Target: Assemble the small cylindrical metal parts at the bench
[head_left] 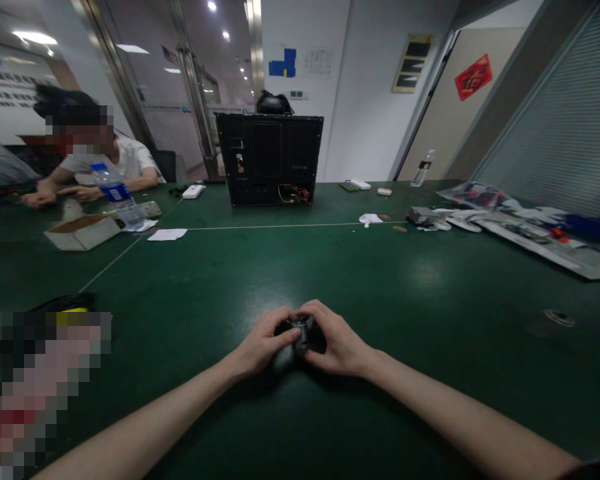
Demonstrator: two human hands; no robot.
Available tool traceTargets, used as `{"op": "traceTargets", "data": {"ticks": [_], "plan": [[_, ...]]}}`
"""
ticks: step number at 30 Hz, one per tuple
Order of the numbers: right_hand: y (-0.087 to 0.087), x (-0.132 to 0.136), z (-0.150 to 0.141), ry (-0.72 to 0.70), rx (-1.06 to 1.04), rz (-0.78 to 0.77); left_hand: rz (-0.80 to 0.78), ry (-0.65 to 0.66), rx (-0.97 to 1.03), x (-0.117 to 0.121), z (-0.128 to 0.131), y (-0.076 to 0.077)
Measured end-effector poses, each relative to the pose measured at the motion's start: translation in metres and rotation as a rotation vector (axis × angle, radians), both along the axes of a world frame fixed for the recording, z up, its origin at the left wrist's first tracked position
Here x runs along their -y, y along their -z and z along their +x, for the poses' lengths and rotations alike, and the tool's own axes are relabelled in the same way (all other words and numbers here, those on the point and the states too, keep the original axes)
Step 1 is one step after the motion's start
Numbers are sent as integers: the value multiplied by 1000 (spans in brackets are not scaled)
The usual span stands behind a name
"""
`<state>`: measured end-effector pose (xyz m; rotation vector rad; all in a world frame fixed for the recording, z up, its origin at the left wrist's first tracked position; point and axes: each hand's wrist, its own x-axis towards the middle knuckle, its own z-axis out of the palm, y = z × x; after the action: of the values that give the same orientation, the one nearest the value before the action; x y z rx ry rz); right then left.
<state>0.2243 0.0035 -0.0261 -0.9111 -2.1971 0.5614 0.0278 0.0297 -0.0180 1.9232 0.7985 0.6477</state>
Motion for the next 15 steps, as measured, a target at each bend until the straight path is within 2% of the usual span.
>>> {"op": "traceTargets", "data": {"ticks": [7, 15], "plan": [[3, -1, 0, 14, 3, -8, 18, 8, 39, -1, -1, 3], [0, -2, 0, 13, -33, -15, 0, 29, 43, -1, -1, 0]]}}
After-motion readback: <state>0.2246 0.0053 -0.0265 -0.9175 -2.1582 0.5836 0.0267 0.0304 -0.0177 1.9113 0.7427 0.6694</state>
